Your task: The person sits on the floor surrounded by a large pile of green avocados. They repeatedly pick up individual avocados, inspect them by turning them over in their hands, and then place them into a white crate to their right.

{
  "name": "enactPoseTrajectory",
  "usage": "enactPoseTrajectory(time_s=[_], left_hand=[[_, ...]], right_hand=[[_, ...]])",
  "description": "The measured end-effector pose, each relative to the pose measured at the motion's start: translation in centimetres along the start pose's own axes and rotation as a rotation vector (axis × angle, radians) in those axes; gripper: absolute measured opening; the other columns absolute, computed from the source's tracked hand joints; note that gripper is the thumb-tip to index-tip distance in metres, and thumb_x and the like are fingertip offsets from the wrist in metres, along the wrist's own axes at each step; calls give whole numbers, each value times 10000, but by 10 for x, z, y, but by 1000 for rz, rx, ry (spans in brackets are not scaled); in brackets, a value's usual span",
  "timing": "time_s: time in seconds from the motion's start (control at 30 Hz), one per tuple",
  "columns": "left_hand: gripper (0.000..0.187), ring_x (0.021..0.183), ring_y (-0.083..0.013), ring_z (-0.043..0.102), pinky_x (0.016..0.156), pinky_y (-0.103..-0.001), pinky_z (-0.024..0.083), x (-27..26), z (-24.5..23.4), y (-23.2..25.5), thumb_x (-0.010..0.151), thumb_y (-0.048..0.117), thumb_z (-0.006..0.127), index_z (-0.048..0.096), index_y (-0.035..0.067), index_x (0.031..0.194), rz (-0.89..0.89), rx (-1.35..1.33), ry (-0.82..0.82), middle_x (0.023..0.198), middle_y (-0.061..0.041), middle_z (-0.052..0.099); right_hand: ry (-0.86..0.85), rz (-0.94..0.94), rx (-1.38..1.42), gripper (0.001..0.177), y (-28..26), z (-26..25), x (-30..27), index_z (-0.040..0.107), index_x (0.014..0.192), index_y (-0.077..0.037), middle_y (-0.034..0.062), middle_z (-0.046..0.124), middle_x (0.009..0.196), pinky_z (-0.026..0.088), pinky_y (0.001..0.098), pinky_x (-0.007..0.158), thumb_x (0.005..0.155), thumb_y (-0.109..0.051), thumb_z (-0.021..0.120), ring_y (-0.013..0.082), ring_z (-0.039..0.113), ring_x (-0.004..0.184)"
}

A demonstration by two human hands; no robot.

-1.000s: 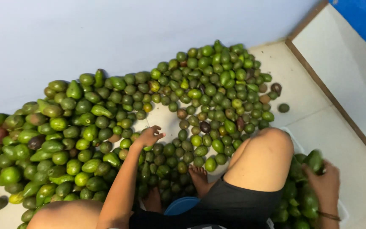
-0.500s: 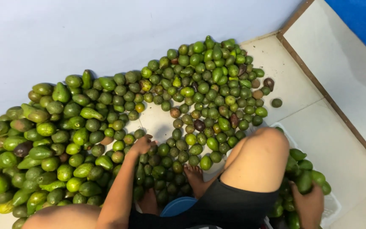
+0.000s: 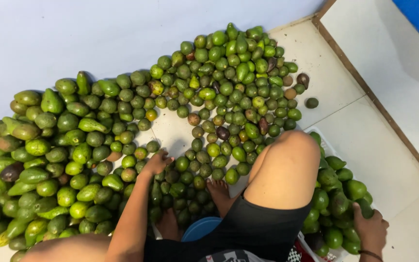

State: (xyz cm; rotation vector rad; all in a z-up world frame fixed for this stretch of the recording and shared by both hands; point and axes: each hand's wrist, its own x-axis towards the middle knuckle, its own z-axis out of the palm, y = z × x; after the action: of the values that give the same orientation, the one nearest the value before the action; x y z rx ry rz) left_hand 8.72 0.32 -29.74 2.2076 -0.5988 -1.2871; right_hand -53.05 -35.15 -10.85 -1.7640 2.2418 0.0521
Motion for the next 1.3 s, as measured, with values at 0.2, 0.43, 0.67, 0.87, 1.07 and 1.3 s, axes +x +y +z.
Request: enactPoseTrajectory(time_s=[0.2, 0.43, 0.67, 0.87, 1.07, 1.3], left_hand=[[660, 1172, -353, 669, 878, -442, 505, -4, 2, 33, 974, 520, 563, 488, 108, 1483, -33, 85, -7, 1338, -174, 678], [690, 1259, -506, 588, 1051, -592, 471, 42, 63, 108, 940, 500, 669, 580, -27, 1377, 245, -96, 21, 1271, -331, 663], [688, 1268, -447, 587, 1067, -571, 470, 48, 115, 148, 991, 540, 621, 560, 9, 1423, 313, -221, -123, 1300, -264, 655], [660, 1273, -440, 578, 1086, -568, 459, 46, 110, 157, 994, 532, 628, 577, 12, 1396, 317, -279, -106, 1282, -252, 663], [470, 1175, -345, 660, 1010, -496, 508, 15, 27, 214, 972, 440, 676, 667, 89, 1285, 430, -505, 173, 1200, -194, 717], [475, 1115, -213, 629, 936, -385, 568, -92, -77, 289, 1050, 197, 604, 515, 109, 1508, 893, -811, 397, 1346, -156, 632]], right_hand=[[222, -556, 454, 508, -150, -14, -6, 562, 1410, -51, 186, 524, 1408, 392, 495, 1044, 981, -285, 701, 349, 469, 1320], [-417, -550, 937, 567, -322, 207, 57, 601, 1411, 52, 197, 678, 1259, 372, 286, 1180, 988, -326, 592, 329, 564, 1315], [-512, -971, -86, 849, -358, 312, 117, 589, 1372, -42, 257, 675, 1308, 493, 534, 1057, 768, -613, 764, 434, 626, 1232], [-597, -921, -192, 1017, -373, 284, 118, 543, 1412, -41, 251, 650, 1330, 550, 548, 949, 731, -759, 775, 418, 663, 1172], [-640, -1002, 137, 737, -477, 74, -9, 525, 1444, -66, 163, 563, 1386, 457, 430, 884, 816, -364, 771, 270, 543, 1030], [-990, -1357, 978, 609, -532, 2, -133, 532, 1317, -83, 90, 693, 1208, 541, 351, 920, 798, -174, 837, 204, 657, 1101]])
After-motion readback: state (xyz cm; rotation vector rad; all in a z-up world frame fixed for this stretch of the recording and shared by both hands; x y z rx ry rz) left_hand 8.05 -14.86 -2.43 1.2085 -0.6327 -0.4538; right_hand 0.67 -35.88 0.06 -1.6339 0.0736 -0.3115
